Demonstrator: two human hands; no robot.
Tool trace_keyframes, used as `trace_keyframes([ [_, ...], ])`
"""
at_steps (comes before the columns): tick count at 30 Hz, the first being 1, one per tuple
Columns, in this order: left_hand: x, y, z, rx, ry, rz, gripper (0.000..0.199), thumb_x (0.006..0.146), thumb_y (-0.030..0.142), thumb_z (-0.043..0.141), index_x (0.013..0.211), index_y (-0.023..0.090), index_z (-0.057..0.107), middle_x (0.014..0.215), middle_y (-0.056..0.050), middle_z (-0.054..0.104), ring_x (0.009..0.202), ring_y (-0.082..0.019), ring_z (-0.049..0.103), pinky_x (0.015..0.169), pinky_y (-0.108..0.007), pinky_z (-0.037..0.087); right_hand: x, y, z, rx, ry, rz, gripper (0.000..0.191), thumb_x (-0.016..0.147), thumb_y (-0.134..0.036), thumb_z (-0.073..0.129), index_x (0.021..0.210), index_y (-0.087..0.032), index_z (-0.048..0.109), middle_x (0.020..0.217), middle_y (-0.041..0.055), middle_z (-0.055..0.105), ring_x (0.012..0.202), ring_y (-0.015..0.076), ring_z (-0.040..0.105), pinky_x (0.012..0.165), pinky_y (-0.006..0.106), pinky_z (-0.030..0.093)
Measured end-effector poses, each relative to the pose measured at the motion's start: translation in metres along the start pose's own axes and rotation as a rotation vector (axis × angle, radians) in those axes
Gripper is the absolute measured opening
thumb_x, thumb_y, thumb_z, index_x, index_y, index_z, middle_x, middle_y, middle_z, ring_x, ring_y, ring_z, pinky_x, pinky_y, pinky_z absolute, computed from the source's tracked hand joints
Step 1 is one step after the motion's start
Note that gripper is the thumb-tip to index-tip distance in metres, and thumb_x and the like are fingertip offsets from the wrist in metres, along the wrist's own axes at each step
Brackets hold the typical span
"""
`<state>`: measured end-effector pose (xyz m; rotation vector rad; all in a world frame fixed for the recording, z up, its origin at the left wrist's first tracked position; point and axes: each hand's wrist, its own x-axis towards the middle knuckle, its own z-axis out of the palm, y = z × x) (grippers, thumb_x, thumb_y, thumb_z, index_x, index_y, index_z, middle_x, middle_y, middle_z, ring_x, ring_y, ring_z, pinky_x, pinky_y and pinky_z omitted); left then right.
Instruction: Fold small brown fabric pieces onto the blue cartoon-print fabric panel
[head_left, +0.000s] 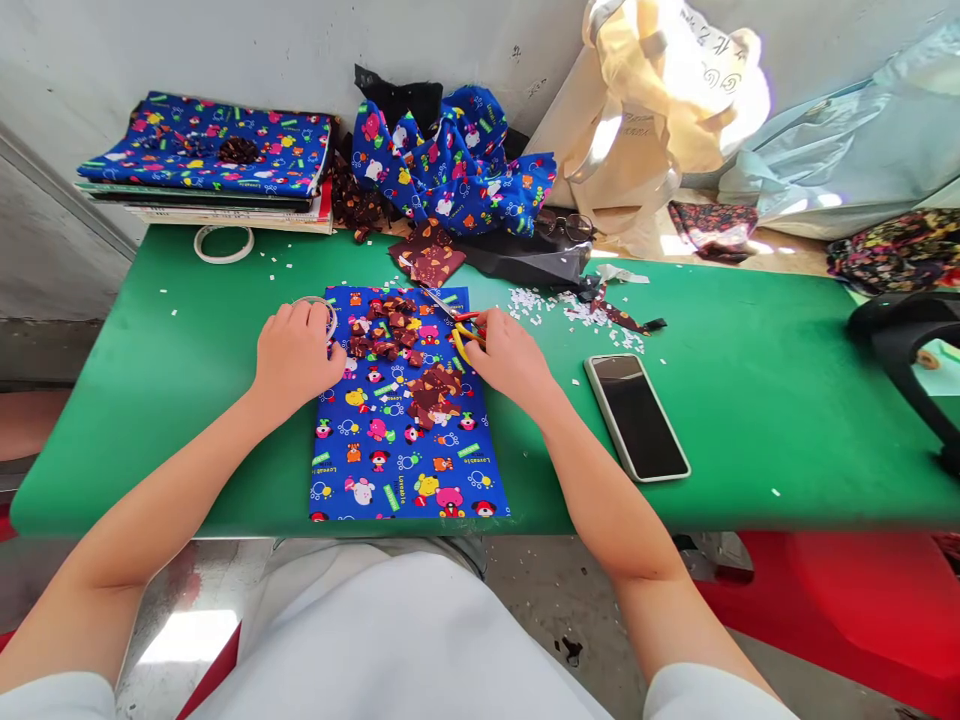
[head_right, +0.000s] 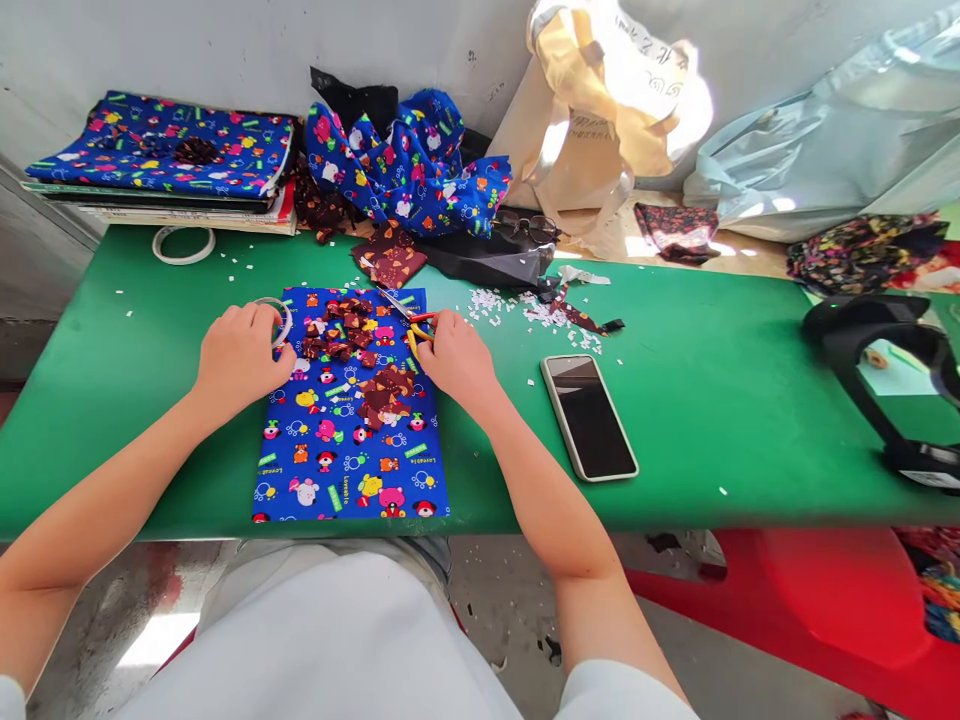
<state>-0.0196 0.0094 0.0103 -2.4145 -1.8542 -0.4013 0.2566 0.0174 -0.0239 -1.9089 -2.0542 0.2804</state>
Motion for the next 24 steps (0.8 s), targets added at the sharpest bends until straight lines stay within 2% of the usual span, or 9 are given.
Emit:
trace_keyframes([
  [5, 0.001, -0.005, 0.001, 0.052, -0.094, 0.014, 0.018, 0.078, 0.017, 0.043, 0.090, 0.012, 0.055, 0.085, -0.017, 0.063, 0.086, -0.033, 0.058, 0.070, -0.042, 0.043, -0.001, 0.000, 0.004, 0.031, 0.067, -0.049, 0.019, 0.081, -0.028, 0.046, 0.097, -0.018, 0.049, 0.094, 0.0135, 0.061, 0.085, 0.0274, 0.057, 0.068, 0.039, 0.046],
  [9, 0.005, -0.009, -0.002, -0.003, -0.139, -0.014, 0.016, 0.082, 0.017, 0.041, 0.086, 0.014, 0.056, 0.083, -0.014, 0.064, 0.081, -0.030, 0.060, 0.068, -0.040, 0.044, -0.001, -0.004, 0.003, 0.075, 0.129, -0.059, 0.017, 0.077, -0.023, 0.048, 0.094, -0.019, 0.047, 0.098, 0.0134, 0.060, 0.090, 0.0267, 0.056, 0.075, 0.040, 0.047],
  [11, 0.006, -0.010, -0.003, -0.051, -0.106, -0.053, 0.016, 0.083, 0.019, 0.042, 0.088, 0.014, 0.056, 0.084, -0.013, 0.064, 0.082, -0.029, 0.060, 0.069, -0.039, 0.045, -0.001, -0.007, 0.002, 0.104, 0.160, -0.046, 0.018, 0.075, -0.021, 0.048, 0.093, -0.019, 0.046, 0.099, 0.0130, 0.060, 0.090, 0.0256, 0.056, 0.076, 0.039, 0.047],
  [14, 0.007, -0.007, -0.006, -0.199, 0.042, -0.078, 0.014, 0.086, 0.023, 0.045, 0.091, 0.017, 0.057, 0.087, -0.009, 0.066, 0.085, -0.024, 0.060, 0.075, -0.036, 0.046, 0.000, -0.011, -0.001, 0.178, 0.226, -0.075, 0.018, 0.074, -0.021, 0.049, 0.092, -0.019, 0.046, 0.098, 0.0113, 0.059, 0.085, 0.0228, 0.057, 0.073, 0.036, 0.048],
  [17, 0.006, -0.001, -0.008, -0.416, 0.157, -0.080, 0.011, 0.087, 0.028, 0.050, 0.090, 0.020, 0.057, 0.089, -0.003, 0.068, 0.081, -0.017, 0.061, 0.077, -0.030, 0.049, -0.003, -0.015, -0.003, 0.181, 0.234, -0.127, 0.017, 0.070, -0.021, 0.051, 0.086, -0.021, 0.046, 0.087, 0.0072, 0.062, 0.075, 0.0208, 0.058, 0.064, 0.033, 0.046],
  [20, 0.002, 0.004, -0.006, -0.612, 0.166, -0.074, 0.013, 0.085, 0.030, 0.054, 0.093, 0.020, 0.058, 0.090, -0.001, 0.068, 0.078, -0.013, 0.063, 0.076, -0.026, 0.051, -0.007, -0.020, -0.002, 0.083, 0.198, -0.160, 0.016, 0.067, -0.024, 0.053, 0.081, -0.021, 0.047, 0.076, 0.0049, 0.063, 0.068, 0.0211, 0.058, 0.057, 0.030, 0.041],
  [24, -0.004, 0.010, 0.001, -0.760, 0.162, -0.030, 0.022, 0.083, 0.029, 0.056, 0.103, 0.020, 0.055, 0.092, -0.001, 0.068, 0.085, -0.013, 0.066, 0.079, -0.025, 0.053, -0.011, -0.024, 0.001, 0.001, 0.144, -0.266, 0.013, 0.070, -0.027, 0.052, 0.081, -0.021, 0.049, 0.075, 0.0051, 0.066, 0.068, 0.0215, 0.060, 0.054, 0.029, 0.038],
])
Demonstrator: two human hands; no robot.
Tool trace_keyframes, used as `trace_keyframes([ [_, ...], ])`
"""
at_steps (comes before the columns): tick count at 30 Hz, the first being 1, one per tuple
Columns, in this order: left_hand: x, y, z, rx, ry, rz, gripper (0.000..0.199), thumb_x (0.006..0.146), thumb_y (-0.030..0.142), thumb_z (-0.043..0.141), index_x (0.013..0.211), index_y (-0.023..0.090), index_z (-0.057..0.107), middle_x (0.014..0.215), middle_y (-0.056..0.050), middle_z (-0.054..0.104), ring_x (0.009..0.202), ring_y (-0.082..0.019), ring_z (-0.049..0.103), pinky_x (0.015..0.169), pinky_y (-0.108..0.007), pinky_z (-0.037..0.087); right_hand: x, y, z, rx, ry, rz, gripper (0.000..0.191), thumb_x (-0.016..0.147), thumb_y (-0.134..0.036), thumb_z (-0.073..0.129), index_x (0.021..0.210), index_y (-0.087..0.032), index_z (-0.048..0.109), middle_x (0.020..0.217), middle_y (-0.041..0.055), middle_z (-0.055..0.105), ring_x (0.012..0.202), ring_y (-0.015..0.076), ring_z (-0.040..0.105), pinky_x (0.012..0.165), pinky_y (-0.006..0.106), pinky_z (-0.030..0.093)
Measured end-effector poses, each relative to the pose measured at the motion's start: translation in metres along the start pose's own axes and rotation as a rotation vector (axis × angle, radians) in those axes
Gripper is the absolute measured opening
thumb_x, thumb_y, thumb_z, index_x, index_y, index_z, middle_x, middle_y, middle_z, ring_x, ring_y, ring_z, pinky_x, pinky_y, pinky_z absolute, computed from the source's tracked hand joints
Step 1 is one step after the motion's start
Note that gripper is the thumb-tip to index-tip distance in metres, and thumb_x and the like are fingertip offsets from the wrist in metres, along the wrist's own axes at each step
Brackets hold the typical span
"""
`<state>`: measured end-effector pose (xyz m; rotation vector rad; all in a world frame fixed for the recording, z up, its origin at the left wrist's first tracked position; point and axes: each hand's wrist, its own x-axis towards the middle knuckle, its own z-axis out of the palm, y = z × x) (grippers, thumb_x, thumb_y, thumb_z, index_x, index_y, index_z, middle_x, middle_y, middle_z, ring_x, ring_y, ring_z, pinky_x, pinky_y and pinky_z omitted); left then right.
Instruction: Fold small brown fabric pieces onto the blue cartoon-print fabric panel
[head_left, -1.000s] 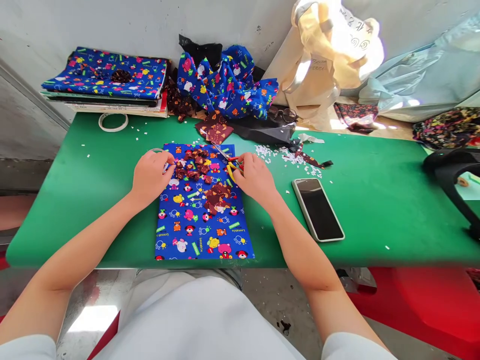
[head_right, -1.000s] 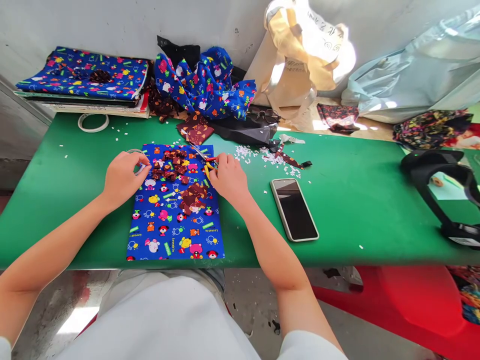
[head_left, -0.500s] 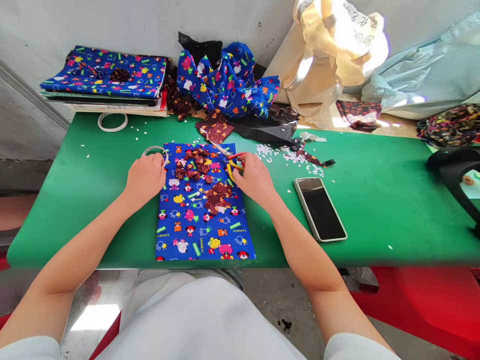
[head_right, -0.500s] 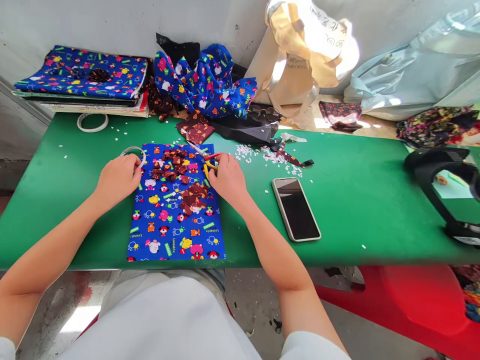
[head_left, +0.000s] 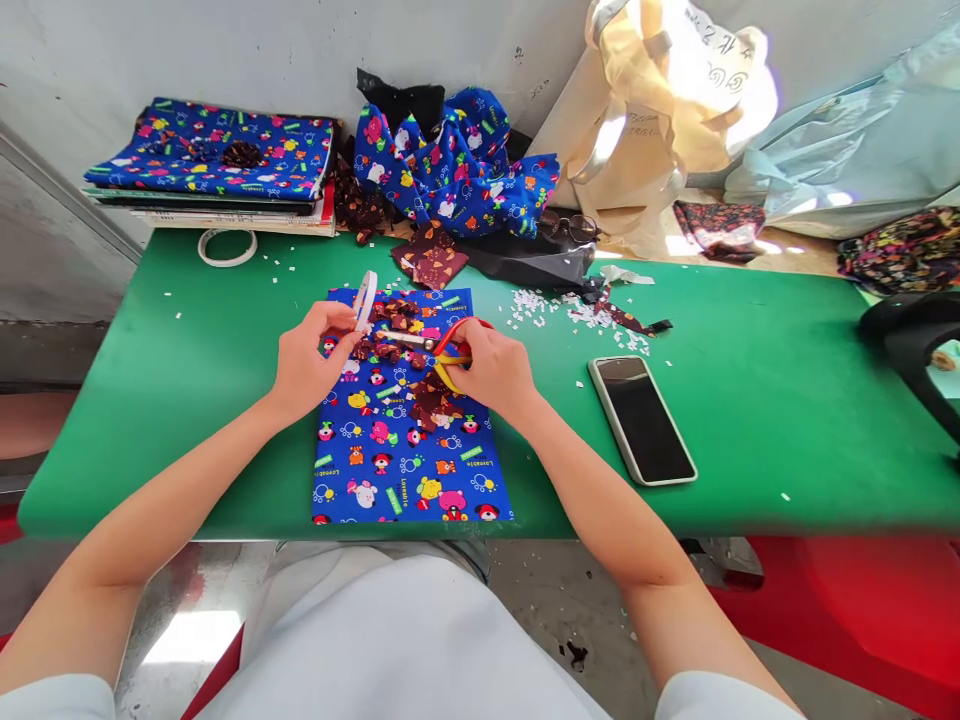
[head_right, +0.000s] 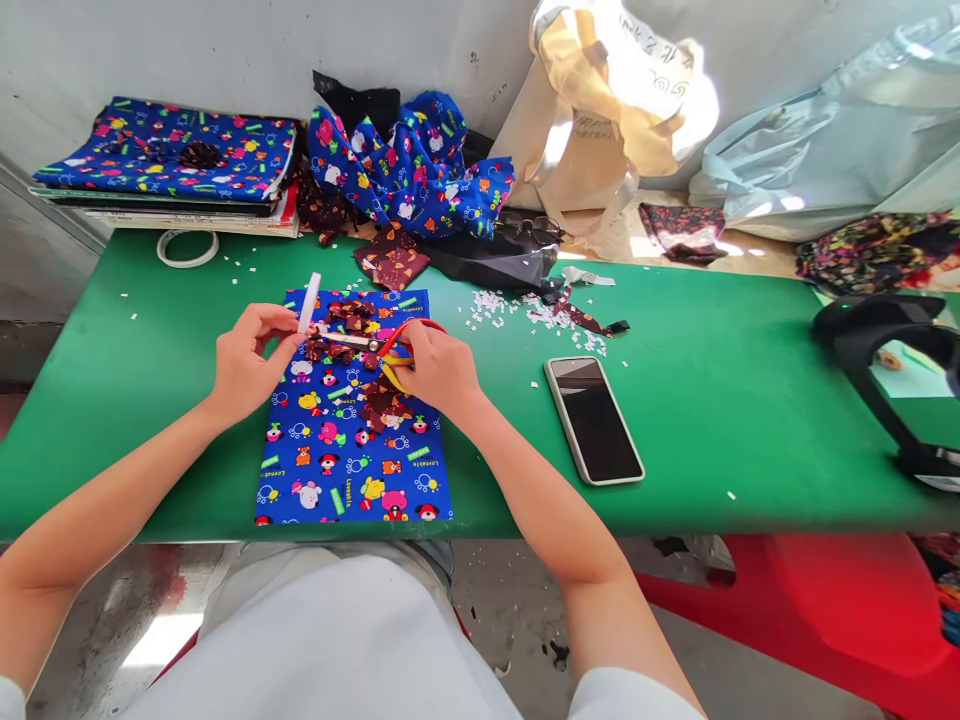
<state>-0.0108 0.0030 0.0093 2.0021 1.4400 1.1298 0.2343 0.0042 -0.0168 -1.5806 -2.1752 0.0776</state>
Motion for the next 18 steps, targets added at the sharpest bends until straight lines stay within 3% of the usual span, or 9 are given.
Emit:
trace_keyframes([
  [4, -0.0046, -0.0011, 0.0048, -0.007, -0.057, 0.023, 0.027, 0.085, 0.030, 0.054, 0.110, 0.021, 0.056, 0.093, -0.001, 0.069, 0.085, -0.013, 0.067, 0.081, -0.026, 0.054, -0.0004, -0.0012, 0.0010, -0.012, -0.019, -0.062, 0.012, 0.071, -0.026, 0.051, 0.082, -0.021, 0.050, 0.079, 0.0066, 0.066, 0.072, 0.0222, 0.060, 0.059, 0.030, 0.042],
  [18, -0.0035, -0.0059, 0.0073, -0.042, -0.085, 0.022, 0.044, 0.081, 0.021, 0.056, 0.125, 0.023, 0.050, 0.090, 0.000, 0.067, 0.081, -0.011, 0.065, 0.080, -0.025, 0.055, -0.0004, -0.0007, 0.0001, 0.068, 0.018, -0.080, 0.011, 0.075, -0.028, 0.051, 0.083, -0.021, 0.050, 0.086, 0.0089, 0.065, 0.081, 0.0237, 0.060, 0.067, 0.033, 0.047],
])
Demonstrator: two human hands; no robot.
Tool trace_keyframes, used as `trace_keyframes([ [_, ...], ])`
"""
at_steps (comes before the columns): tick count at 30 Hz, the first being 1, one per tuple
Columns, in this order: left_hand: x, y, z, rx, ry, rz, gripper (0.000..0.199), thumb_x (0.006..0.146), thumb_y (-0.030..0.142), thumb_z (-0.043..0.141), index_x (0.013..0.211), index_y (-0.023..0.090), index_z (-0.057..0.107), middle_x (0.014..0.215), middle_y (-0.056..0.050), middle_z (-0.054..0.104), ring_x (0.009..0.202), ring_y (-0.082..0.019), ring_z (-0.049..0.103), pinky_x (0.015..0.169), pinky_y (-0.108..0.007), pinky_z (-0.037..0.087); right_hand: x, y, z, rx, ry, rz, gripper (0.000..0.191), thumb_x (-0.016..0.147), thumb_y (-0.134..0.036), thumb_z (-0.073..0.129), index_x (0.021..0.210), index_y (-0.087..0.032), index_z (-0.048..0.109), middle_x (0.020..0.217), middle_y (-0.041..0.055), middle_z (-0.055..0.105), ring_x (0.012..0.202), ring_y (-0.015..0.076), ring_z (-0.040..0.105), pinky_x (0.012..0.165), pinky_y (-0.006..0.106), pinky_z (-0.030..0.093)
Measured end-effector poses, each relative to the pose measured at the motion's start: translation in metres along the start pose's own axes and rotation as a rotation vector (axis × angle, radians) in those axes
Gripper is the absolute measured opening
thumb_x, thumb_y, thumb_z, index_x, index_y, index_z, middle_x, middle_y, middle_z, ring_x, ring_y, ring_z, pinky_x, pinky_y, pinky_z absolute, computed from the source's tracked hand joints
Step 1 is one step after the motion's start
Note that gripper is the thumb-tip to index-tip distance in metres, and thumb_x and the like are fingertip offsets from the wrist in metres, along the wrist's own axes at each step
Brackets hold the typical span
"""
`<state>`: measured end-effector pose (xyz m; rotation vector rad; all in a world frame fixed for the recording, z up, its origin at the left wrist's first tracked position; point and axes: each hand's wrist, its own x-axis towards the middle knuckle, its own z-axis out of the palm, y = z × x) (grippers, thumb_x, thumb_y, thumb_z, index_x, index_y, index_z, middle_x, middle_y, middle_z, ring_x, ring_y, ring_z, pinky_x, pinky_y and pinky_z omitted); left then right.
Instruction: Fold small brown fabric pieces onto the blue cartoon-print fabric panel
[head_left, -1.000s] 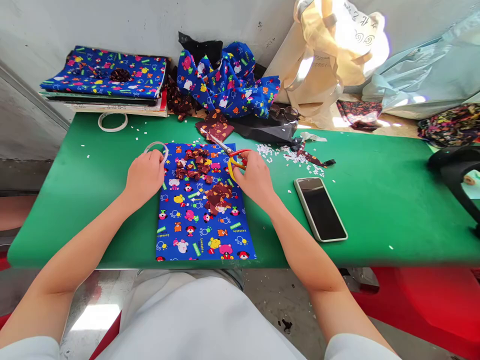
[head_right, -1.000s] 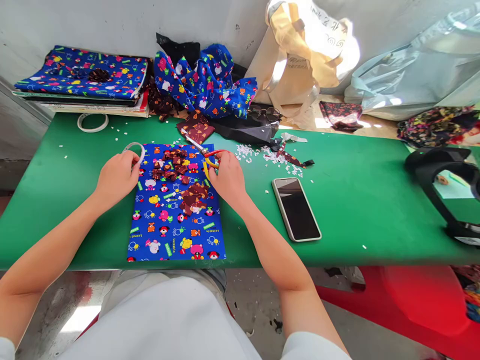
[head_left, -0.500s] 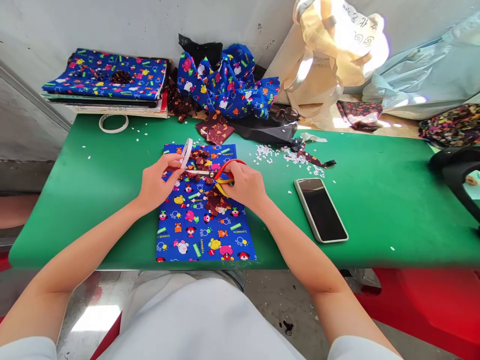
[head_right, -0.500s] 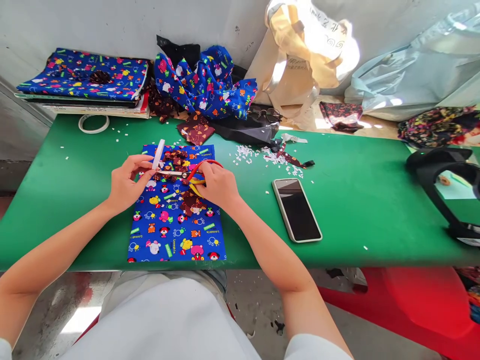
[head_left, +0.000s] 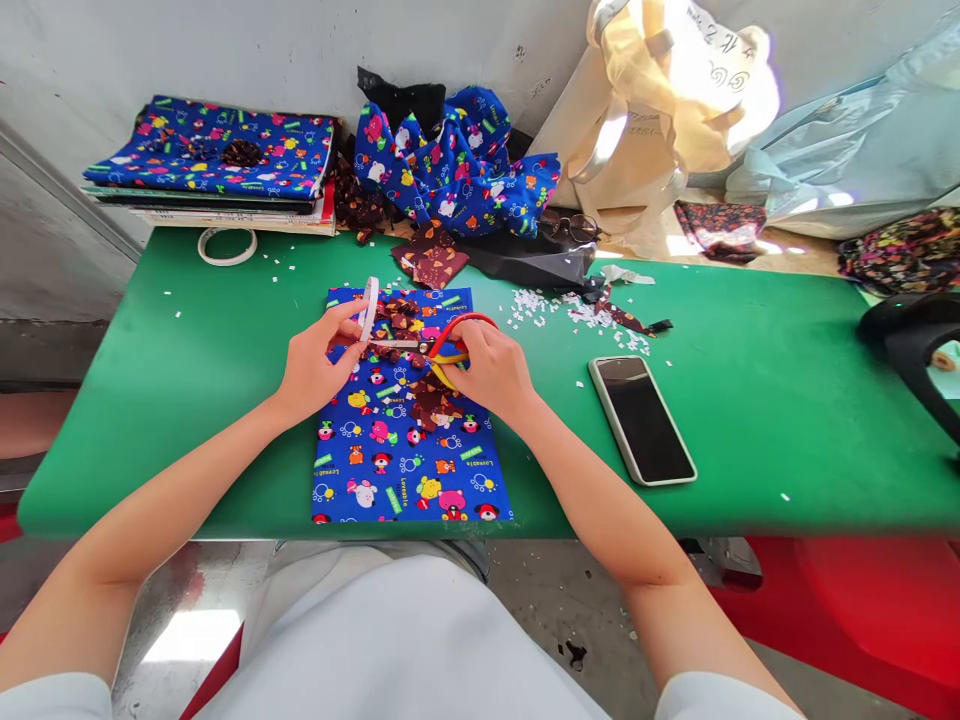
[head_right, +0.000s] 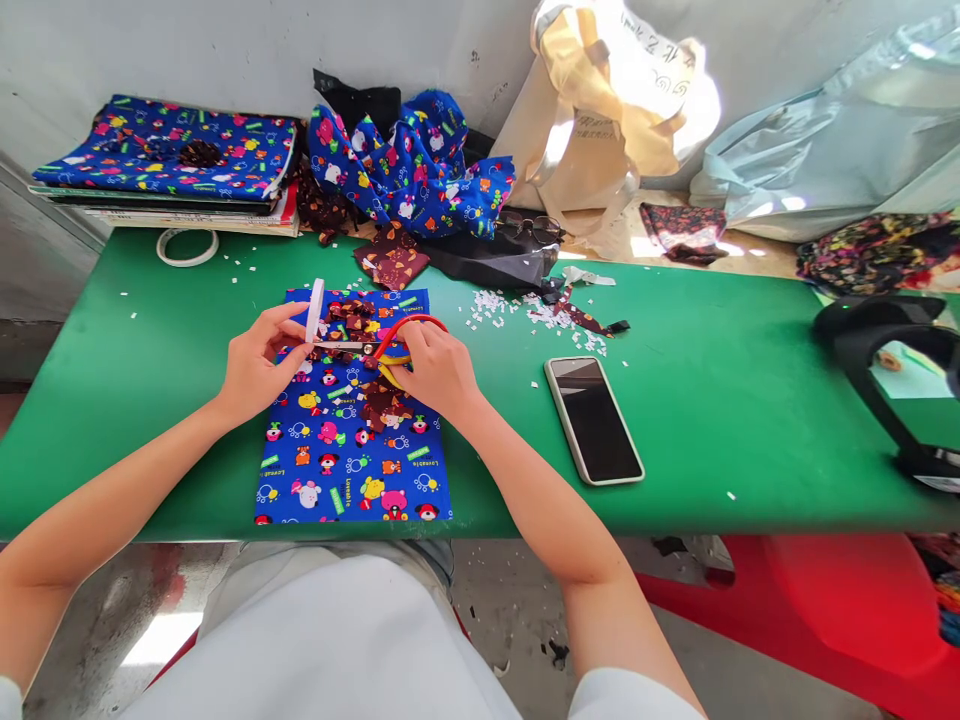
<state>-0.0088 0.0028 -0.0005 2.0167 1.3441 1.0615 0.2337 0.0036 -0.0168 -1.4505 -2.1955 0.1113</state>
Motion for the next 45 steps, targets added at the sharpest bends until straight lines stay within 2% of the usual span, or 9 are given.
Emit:
trace_keyframes([
  [7, -0.0005, -0.0002, 0.0010, -0.010, -0.010, 0.016, 0.032, 0.083, 0.025, 0.055, 0.114, 0.022, 0.057, 0.089, -0.001, 0.065, 0.079, -0.012, 0.064, 0.077, -0.025, 0.055, 0.0004, -0.0018, -0.0029, 0.036, 0.040, 0.027, 0.012, 0.074, -0.030, 0.052, 0.082, -0.021, 0.049, 0.083, 0.0081, 0.065, 0.077, 0.0223, 0.060, 0.064, 0.032, 0.046],
  [12, -0.0009, -0.0031, 0.0024, -0.051, -0.002, 0.036, 0.028, 0.081, 0.024, 0.056, 0.109, 0.021, 0.056, 0.086, 0.000, 0.064, 0.079, -0.011, 0.064, 0.078, -0.024, 0.054, -0.0010, -0.0037, -0.0048, 0.054, 0.051, 0.043, 0.023, 0.077, -0.044, 0.053, 0.081, -0.022, 0.047, 0.075, 0.0064, 0.063, 0.067, 0.0209, 0.059, 0.056, 0.031, 0.042],
  [17, -0.0021, -0.0014, 0.0025, -0.043, -0.008, 0.059, 0.026, 0.082, 0.024, 0.056, 0.108, 0.021, 0.056, 0.089, -0.001, 0.066, 0.081, -0.012, 0.064, 0.079, -0.025, 0.054, -0.0015, -0.0061, -0.0067, 0.028, 0.028, 0.029, 0.031, 0.076, -0.051, 0.055, 0.083, -0.022, 0.047, 0.074, 0.0067, 0.061, 0.067, 0.0225, 0.057, 0.056, 0.032, 0.041],
  [23, -0.0054, -0.0015, 0.0031, 0.019, -0.005, 0.209, 0.022, 0.085, 0.022, 0.056, 0.106, 0.021, 0.058, 0.087, 0.000, 0.066, 0.078, -0.010, 0.063, 0.076, -0.022, 0.052, -0.0026, -0.0080, -0.0050, -0.003, 0.021, -0.029, 0.040, 0.075, -0.059, 0.056, 0.086, -0.021, 0.050, 0.081, 0.0086, 0.062, 0.075, 0.0237, 0.057, 0.062, 0.033, 0.042],
  [27, -0.0065, -0.0040, 0.0042, 0.067, 0.000, 0.278, 0.023, 0.086, 0.022, 0.055, 0.108, 0.022, 0.058, 0.090, 0.001, 0.066, 0.076, -0.009, 0.062, 0.074, -0.021, 0.052, -0.0028, -0.0065, -0.0029, -0.051, 0.075, -0.095, 0.039, 0.077, -0.057, 0.055, 0.085, -0.019, 0.054, 0.078, 0.0069, 0.062, 0.072, 0.0209, 0.056, 0.062, 0.030, 0.042],
  [33, -0.0059, -0.0060, 0.0058, 0.054, 0.014, 0.271, 0.023, 0.085, 0.021, 0.056, 0.108, 0.022, 0.058, 0.087, 0.002, 0.066, 0.075, -0.009, 0.062, 0.073, -0.020, 0.051, -0.0014, -0.0032, -0.0018, -0.166, 0.095, -0.221, 0.031, 0.082, -0.049, 0.054, 0.082, -0.019, 0.060, 0.071, 0.0042, 0.060, 0.066, 0.0165, 0.054, 0.060, 0.026, 0.038],
  [45, -0.0052, -0.0047, 0.0063, 0.026, -0.001, 0.239, 0.023, 0.085, 0.021, 0.056, 0.108, 0.020, 0.057, 0.084, 0.001, 0.065, 0.075, -0.009, 0.063, 0.075, -0.021, 0.052, -0.0011, -0.0004, -0.0008, -0.206, 0.119, -0.219, 0.035, 0.084, -0.049, 0.053, 0.069, -0.018, 0.060, 0.060, 0.0015, 0.060, 0.059, 0.0124, 0.054, 0.054, 0.023, 0.032],
])
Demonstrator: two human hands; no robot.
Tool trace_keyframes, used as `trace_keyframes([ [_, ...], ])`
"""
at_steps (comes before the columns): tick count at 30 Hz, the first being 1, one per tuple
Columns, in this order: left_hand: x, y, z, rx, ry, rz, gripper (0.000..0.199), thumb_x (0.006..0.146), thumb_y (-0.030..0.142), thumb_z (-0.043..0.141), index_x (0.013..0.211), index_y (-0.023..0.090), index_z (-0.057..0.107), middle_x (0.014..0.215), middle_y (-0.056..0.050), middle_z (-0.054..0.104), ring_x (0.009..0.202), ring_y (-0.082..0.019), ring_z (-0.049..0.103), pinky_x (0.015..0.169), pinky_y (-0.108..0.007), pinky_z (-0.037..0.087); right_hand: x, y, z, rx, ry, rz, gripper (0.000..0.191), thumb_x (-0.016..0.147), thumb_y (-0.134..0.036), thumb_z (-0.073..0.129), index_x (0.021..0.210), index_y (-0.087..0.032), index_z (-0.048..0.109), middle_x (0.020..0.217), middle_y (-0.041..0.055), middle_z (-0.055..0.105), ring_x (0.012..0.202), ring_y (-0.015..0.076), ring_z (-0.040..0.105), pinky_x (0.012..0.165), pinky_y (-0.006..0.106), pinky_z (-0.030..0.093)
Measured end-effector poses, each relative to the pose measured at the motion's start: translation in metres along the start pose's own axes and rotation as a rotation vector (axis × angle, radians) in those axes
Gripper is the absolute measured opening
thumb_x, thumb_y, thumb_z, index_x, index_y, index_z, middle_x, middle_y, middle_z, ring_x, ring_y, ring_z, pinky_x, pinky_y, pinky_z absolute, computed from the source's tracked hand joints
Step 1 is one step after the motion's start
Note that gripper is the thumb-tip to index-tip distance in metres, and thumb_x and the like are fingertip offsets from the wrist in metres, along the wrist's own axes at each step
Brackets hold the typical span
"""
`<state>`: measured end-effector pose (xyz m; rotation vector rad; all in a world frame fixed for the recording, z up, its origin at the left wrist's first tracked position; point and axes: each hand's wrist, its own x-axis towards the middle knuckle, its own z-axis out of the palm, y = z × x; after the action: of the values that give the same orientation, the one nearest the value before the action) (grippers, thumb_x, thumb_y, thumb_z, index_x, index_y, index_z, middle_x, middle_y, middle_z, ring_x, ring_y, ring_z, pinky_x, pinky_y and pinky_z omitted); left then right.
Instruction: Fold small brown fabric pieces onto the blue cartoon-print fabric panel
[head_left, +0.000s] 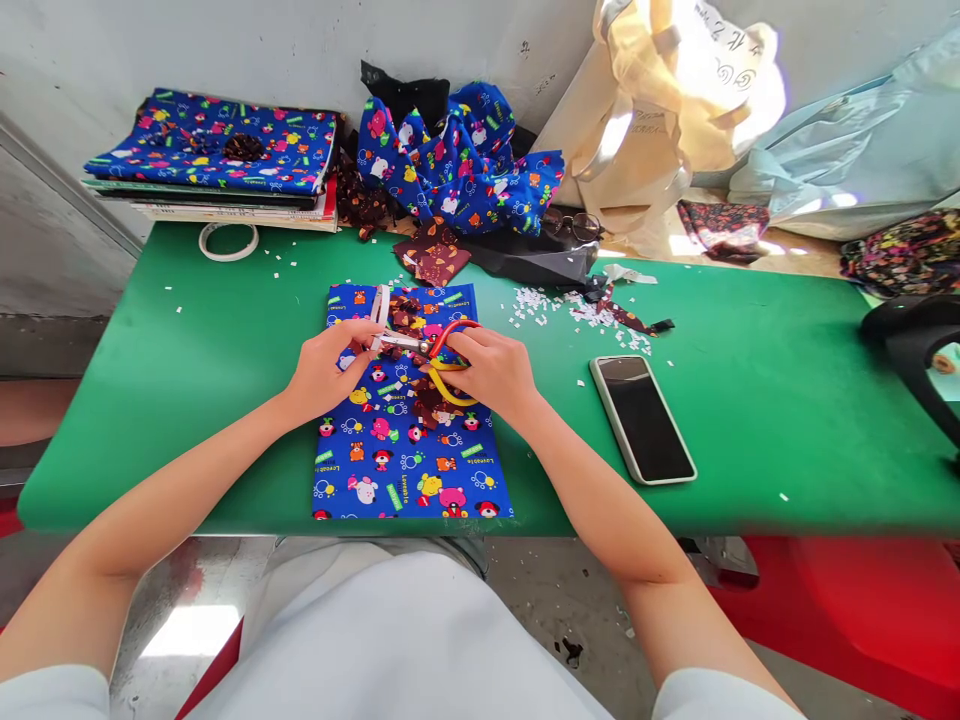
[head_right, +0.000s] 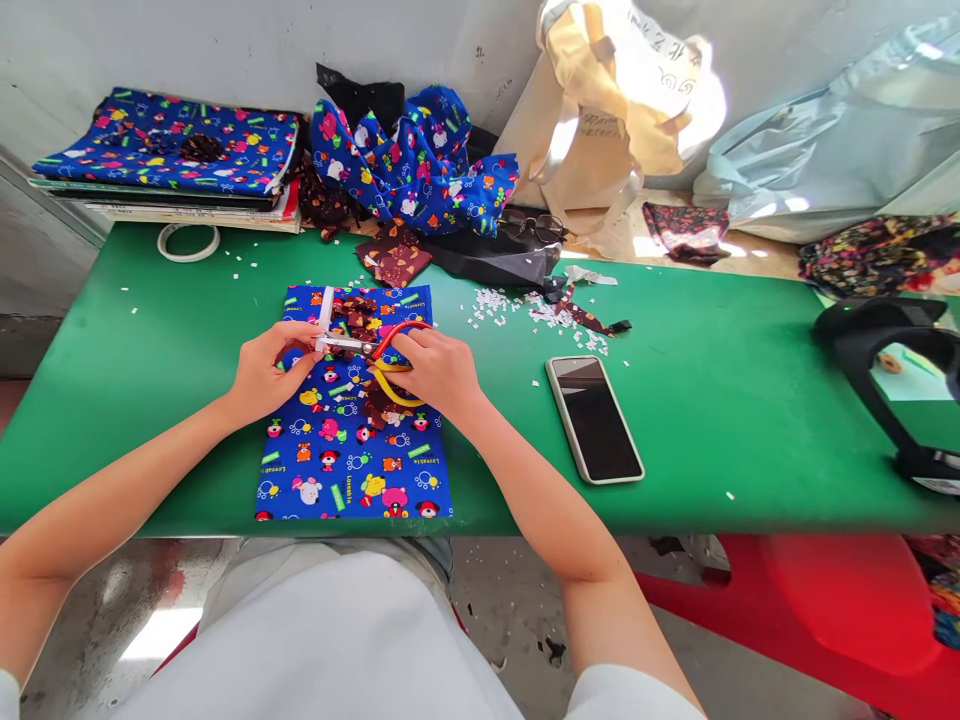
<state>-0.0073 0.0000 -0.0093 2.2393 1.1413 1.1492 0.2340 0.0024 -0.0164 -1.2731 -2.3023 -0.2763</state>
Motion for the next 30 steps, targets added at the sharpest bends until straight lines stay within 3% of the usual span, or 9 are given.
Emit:
trace_keyframes([
  [7, 0.001, 0.000, -0.001, 0.023, 0.002, 0.042, 0.020, 0.086, 0.021, 0.055, 0.106, 0.019, 0.058, 0.082, 0.001, 0.066, 0.076, -0.009, 0.063, 0.073, -0.020, 0.052, -0.001, 0.001, -0.001, -0.045, 0.027, 0.034, 0.032, 0.082, -0.045, 0.054, 0.066, -0.019, 0.062, 0.057, 0.0014, 0.061, 0.059, 0.0122, 0.055, 0.049, 0.023, 0.026],
  [13, 0.001, -0.001, -0.001, 0.078, 0.011, 0.072, 0.021, 0.086, 0.018, 0.055, 0.106, 0.019, 0.058, 0.086, 0.000, 0.067, 0.076, -0.009, 0.064, 0.072, -0.020, 0.051, -0.001, -0.001, -0.003, -0.084, 0.122, -0.004, 0.035, 0.081, -0.044, 0.058, 0.058, -0.018, 0.059, 0.051, -0.0005, 0.059, 0.052, 0.0096, 0.052, 0.046, 0.022, 0.021],
  [24, 0.003, -0.003, -0.004, 0.129, 0.057, 0.186, 0.012, 0.087, 0.015, 0.053, 0.097, 0.020, 0.058, 0.088, 0.000, 0.067, 0.079, -0.010, 0.063, 0.074, -0.021, 0.050, -0.002, -0.003, 0.001, -0.037, 0.048, 0.096, 0.039, 0.081, -0.052, 0.054, 0.062, -0.018, 0.062, 0.055, 0.0018, 0.063, 0.053, 0.0106, 0.053, 0.047, 0.022, 0.022],
  [30, 0.006, -0.002, -0.011, 0.266, 0.081, 0.082, 0.014, 0.087, 0.017, 0.051, 0.100, 0.020, 0.057, 0.088, 0.000, 0.066, 0.078, -0.012, 0.061, 0.071, -0.022, 0.048, -0.002, 0.004, 0.005, -0.030, -0.044, 0.292, 0.035, 0.079, -0.051, 0.056, 0.068, -0.018, 0.063, 0.055, 0.0030, 0.061, 0.053, 0.0135, 0.051, 0.048, 0.025, 0.020],
])
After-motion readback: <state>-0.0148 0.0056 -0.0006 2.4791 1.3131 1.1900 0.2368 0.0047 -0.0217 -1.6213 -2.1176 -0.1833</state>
